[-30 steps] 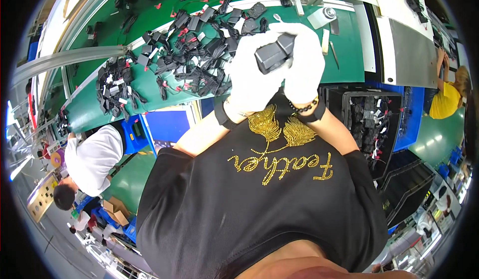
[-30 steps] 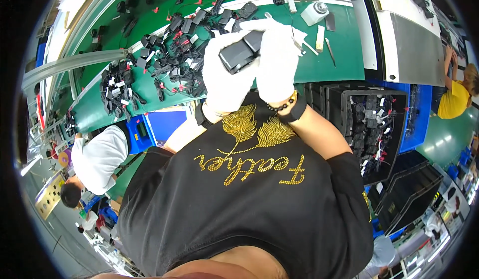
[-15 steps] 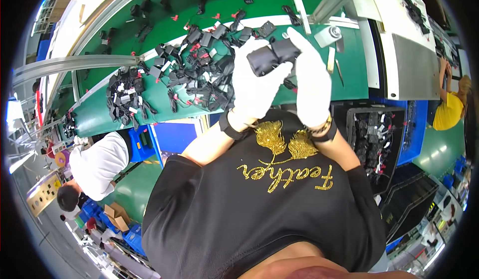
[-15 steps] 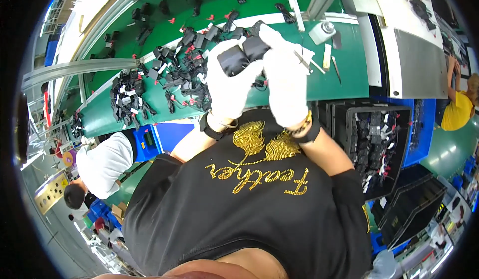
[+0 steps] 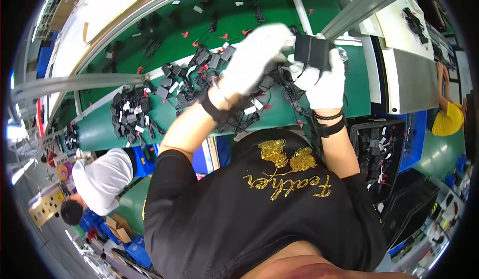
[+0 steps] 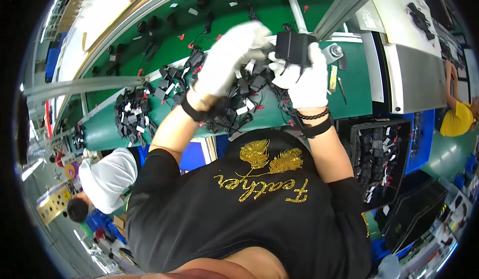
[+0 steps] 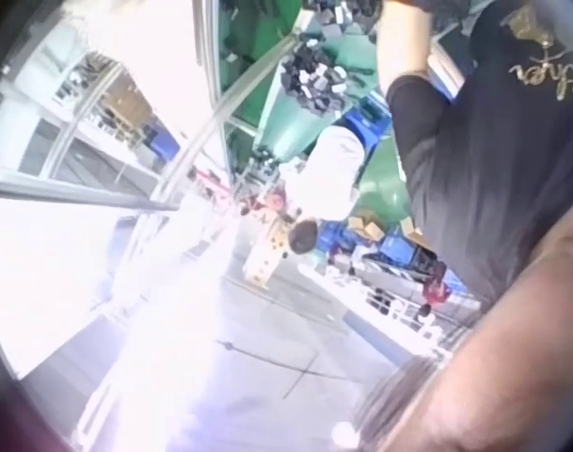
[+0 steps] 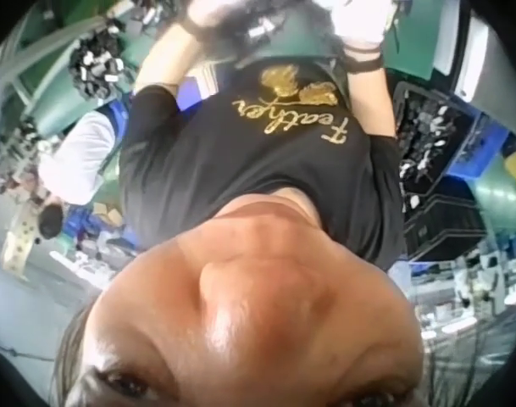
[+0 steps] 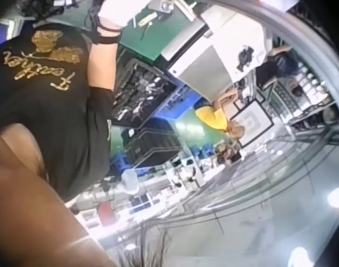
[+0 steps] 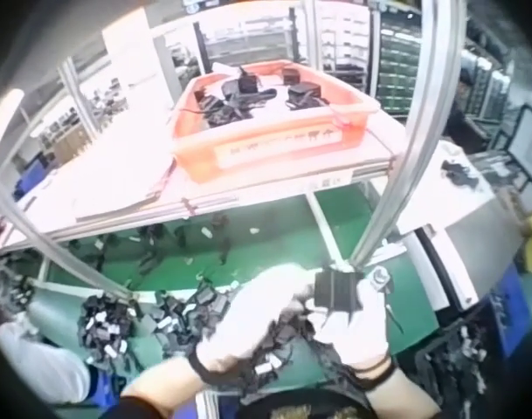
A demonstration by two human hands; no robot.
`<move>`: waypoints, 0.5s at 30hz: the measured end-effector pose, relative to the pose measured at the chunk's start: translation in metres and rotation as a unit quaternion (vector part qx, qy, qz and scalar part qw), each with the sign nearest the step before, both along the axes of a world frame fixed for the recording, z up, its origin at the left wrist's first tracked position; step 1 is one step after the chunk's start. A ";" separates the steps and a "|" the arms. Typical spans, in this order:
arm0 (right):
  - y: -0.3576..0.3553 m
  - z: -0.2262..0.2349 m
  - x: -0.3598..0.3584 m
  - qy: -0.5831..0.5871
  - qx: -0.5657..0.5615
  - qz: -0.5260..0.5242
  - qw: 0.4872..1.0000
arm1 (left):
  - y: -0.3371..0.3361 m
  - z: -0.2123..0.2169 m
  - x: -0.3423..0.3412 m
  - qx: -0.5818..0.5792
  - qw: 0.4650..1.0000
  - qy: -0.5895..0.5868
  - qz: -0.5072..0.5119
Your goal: The person picks up power adapters from a bin, inspects them by hand, and wipes their surfaces with a cloth before placing them onto a green work surface.
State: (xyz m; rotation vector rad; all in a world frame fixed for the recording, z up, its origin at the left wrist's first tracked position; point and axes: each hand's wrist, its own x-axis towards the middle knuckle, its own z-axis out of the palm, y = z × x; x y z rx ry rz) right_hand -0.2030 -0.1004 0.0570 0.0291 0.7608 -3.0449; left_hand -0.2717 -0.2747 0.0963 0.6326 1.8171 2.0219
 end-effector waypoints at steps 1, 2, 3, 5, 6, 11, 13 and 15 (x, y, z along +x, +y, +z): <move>0.003 0.023 -0.006 -0.050 -0.108 0.071 0.990 | 0.001 -0.001 -0.022 -0.078 0.994 0.049 0.064; 0.004 0.023 -0.006 -0.049 -0.112 0.069 0.990 | 0.007 -0.006 -0.046 -0.153 0.976 0.098 0.120; -0.001 0.034 -0.010 -0.083 -0.129 0.055 0.987 | 0.009 -0.033 -0.079 -0.221 0.954 0.147 0.138; -0.010 0.055 -0.015 -0.109 -0.145 0.041 0.983 | 0.023 -0.075 -0.127 -0.366 0.899 0.189 0.149; -0.023 0.074 -0.014 -0.120 -0.031 -0.018 0.992 | 0.033 -0.092 -0.143 -0.446 0.865 0.182 0.144; -0.020 0.047 -0.012 0.082 0.865 -0.241 0.433 | 0.065 -0.155 -0.166 -0.671 0.707 0.172 0.141; -0.025 0.046 -0.008 0.085 0.878 -0.223 0.416 | 0.051 -0.184 -0.180 -0.647 0.693 0.261 0.181; -0.029 0.045 -0.002 0.082 0.890 -0.205 0.399 | 0.031 -0.192 -0.193 -0.623 0.652 0.368 0.227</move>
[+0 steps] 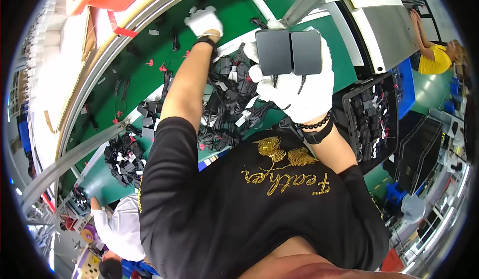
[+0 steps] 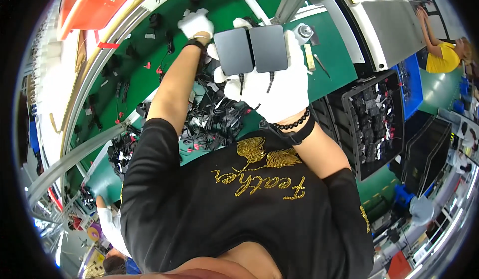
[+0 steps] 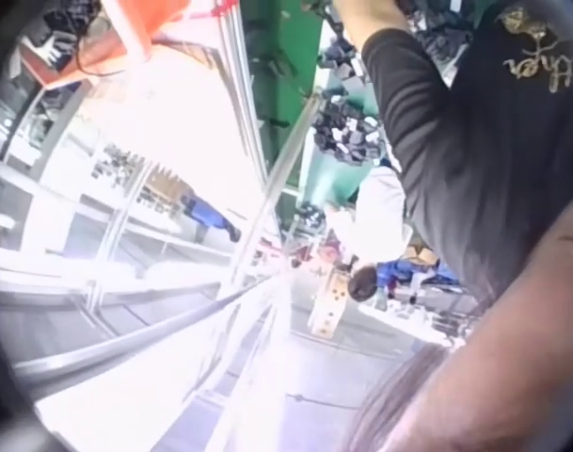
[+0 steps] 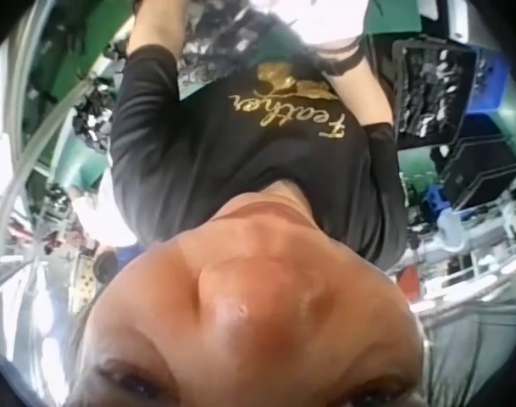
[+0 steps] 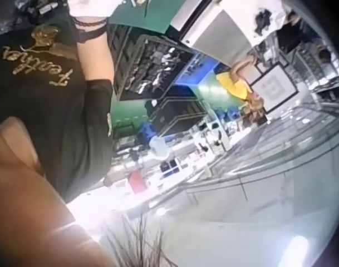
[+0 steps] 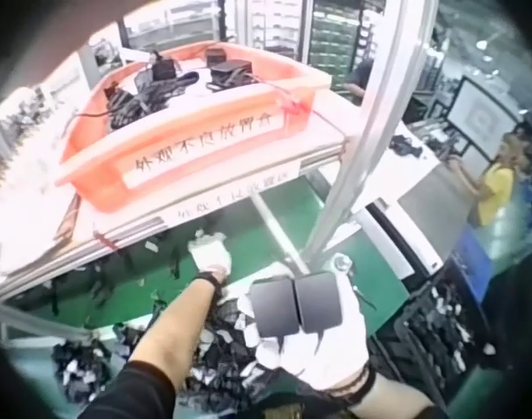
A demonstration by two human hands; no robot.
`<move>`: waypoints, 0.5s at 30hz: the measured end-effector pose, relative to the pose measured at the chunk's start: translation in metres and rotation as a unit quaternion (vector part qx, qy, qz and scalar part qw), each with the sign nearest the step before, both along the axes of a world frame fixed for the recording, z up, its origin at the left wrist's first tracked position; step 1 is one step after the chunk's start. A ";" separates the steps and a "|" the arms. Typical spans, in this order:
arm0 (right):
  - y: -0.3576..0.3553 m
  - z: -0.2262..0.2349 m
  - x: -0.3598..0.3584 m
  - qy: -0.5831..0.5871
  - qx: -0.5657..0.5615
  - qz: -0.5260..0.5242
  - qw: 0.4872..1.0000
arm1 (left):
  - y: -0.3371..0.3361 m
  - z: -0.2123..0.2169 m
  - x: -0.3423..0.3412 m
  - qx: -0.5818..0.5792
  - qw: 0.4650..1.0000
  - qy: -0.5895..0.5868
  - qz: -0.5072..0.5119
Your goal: The person picks up power adapters from a bin, inspects them by hand, and wipes their surfaces with a cloth before placing them onto a green work surface.
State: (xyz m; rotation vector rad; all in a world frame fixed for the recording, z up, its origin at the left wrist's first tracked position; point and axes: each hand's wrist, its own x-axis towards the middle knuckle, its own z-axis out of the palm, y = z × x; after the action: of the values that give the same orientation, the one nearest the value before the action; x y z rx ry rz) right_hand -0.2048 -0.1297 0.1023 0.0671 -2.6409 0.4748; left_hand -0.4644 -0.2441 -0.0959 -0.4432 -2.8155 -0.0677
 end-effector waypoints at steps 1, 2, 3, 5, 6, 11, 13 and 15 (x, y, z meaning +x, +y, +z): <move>-0.002 -0.001 -0.001 -0.005 0.009 0.003 1.000 | -0.017 0.005 -0.005 -0.016 0.999 0.049 -0.004; 0.000 -0.003 -0.001 -0.013 0.021 -0.008 1.000 | -0.021 0.015 -0.008 -0.022 0.999 0.029 0.041; 0.000 -0.006 0.000 -0.017 0.021 -0.021 0.999 | -0.031 0.027 -0.007 -0.030 0.996 0.008 0.087; -0.004 -0.013 0.006 0.007 0.029 -0.009 1.000 | -0.056 0.035 -0.003 0.031 0.981 0.008 0.190; -0.008 -0.016 0.012 0.018 0.033 -0.001 0.999 | -0.077 0.020 -0.009 0.074 0.971 -0.035 0.226; 0.009 -0.020 0.045 0.058 0.098 -0.026 0.993 | -0.108 -0.017 -0.025 0.039 0.997 -0.038 0.055; 0.008 0.008 0.056 -0.028 -0.312 -0.046 0.949 | -0.140 -0.037 -0.046 -0.223 0.946 0.087 -0.218; 0.013 0.044 0.063 -0.085 -0.922 0.021 0.376 | -0.151 -0.057 -0.063 0.133 0.983 -0.111 -0.064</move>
State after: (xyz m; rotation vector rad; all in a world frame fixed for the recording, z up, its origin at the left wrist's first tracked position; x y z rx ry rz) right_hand -0.1417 -0.1169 0.1463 -0.6030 -0.6835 2.9590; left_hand -0.5274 -0.3948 -0.1534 -0.5845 -2.9293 -0.5463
